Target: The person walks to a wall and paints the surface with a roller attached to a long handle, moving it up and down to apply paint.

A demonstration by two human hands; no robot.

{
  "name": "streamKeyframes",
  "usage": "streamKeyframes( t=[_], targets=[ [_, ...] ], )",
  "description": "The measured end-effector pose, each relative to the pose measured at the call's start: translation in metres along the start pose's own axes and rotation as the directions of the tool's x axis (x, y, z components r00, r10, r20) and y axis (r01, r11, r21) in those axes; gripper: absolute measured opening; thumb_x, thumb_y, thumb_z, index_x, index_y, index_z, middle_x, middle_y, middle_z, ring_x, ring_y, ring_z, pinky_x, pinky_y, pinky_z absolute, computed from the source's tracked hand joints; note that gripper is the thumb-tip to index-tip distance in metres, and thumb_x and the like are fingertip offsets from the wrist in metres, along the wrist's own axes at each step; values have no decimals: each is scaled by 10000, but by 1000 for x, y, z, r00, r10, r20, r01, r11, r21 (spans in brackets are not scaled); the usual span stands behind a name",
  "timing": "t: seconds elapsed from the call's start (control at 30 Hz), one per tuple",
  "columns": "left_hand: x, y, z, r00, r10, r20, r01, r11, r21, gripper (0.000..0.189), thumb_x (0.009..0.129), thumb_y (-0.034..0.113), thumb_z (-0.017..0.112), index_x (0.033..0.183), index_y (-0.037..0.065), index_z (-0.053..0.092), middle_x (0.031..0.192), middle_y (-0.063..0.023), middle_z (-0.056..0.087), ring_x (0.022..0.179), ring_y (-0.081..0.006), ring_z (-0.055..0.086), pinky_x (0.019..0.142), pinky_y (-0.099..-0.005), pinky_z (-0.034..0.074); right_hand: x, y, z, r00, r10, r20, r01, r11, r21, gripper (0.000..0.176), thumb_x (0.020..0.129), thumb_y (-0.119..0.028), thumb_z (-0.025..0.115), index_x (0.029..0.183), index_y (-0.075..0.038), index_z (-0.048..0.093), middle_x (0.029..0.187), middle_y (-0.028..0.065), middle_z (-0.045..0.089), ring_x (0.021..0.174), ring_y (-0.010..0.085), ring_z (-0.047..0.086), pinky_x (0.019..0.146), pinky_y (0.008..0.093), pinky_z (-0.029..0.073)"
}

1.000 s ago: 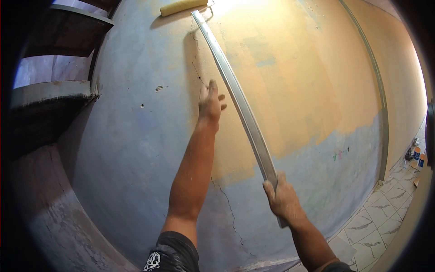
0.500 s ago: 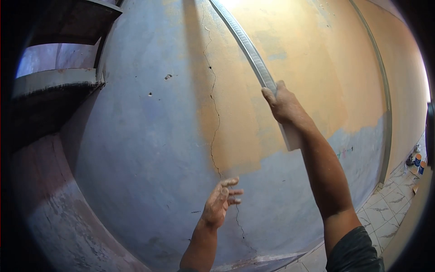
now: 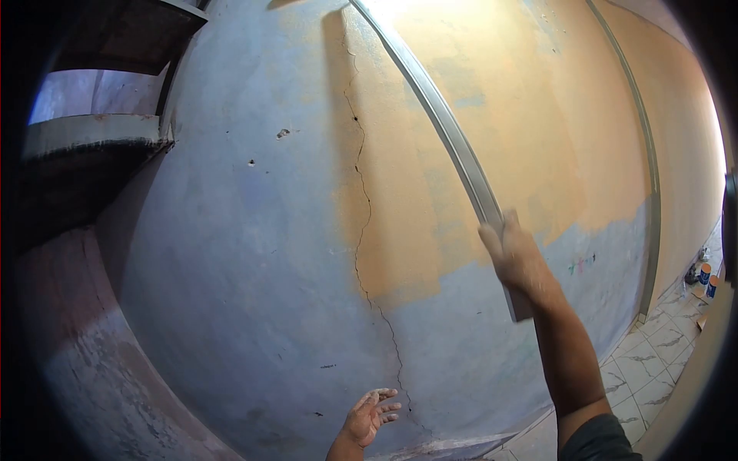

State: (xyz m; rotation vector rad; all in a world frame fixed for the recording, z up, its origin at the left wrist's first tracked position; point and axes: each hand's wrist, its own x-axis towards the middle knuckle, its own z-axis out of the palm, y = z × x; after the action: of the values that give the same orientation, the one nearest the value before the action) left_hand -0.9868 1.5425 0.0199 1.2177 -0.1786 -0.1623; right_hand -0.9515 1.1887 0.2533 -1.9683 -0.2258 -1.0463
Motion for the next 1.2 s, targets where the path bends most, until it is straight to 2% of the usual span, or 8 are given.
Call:
streamKeyframes(
  t=[0.23,0.4,0.53,0.63,0.73,0.9,1.13,1.2],
  targets=[
    [-3,-5,1,1000,12,6,-12,999,-41,415,1001,362,441,1238,32,523,1292,-124,532,1095,-296,567,868,-405,496,137,-101,-13,999,-46,10,46,989,-142,616,1007,-416,415,1318,111,341,1166,365,573,1104,428,600,944,460,487],
    [-8,-5,-2,1000,-17,-20,16,999,-48,394,1001,337,437,1239,36,524,1290,-141,533,1088,-301,575,873,-406,491,183,-159,-20,997,-77,2,76,993,-85,642,1018,-392,390,1376,128,277,1251,356,530,1195,419,548,1003,450,465],
    [-10,-7,-3,998,-40,-54,37,998,-46,394,1001,334,432,1241,34,522,1295,-147,530,1101,-299,569,883,-404,487,177,-164,-21,995,-77,67,79,997,-25,637,1019,-383,393,1375,133,277,1243,353,535,1200,406,549,1017,448,458],
    [-11,-8,-1,1000,-27,-9,26,997,-74,389,1007,325,422,1241,32,521,1300,-150,528,1108,-291,570,885,-400,492,189,-158,-12,985,-150,-82,130,969,-212,628,1016,-385,407,1356,133,309,1207,346,561,1161,395,579,1004,438,466],
    [-22,-8,8,999,25,-21,-26,998,-57,432,991,433,478,1167,61,607,1122,-81,635,948,-247,606,864,-391,474,219,-178,-16,980,-186,-71,177,977,-116,709,1002,-475,422,1312,161,374,1166,341,583,1090,401,607,965,447,476],
    [-28,-15,18,975,-30,-222,26,1000,-18,423,977,430,502,1171,67,601,1136,-98,614,996,-239,566,873,-404,462,235,-215,-33,962,-274,3,267,936,-231,680,1002,-475,426,1244,159,469,1085,302,629,994,382,651,895,450,515],
    [-29,-40,-2,973,-201,-113,193,978,-78,394,987,413,472,1190,95,586,1144,-71,609,1020,-223,561,862,-404,455,171,-128,2,979,-204,-31,197,970,-142,679,999,-473,427,1242,159,374,1047,369,604,1000,423,642,851,463,530],
    [-32,-41,0,999,-38,-39,37,998,-44,381,980,410,489,1205,115,572,1141,-52,608,1012,-209,571,854,-398,451,136,-106,6,994,-109,33,112,986,-120,623,1004,-430,429,1253,138,362,1085,382,586,1039,437,623,880,464,515]
  ],
)
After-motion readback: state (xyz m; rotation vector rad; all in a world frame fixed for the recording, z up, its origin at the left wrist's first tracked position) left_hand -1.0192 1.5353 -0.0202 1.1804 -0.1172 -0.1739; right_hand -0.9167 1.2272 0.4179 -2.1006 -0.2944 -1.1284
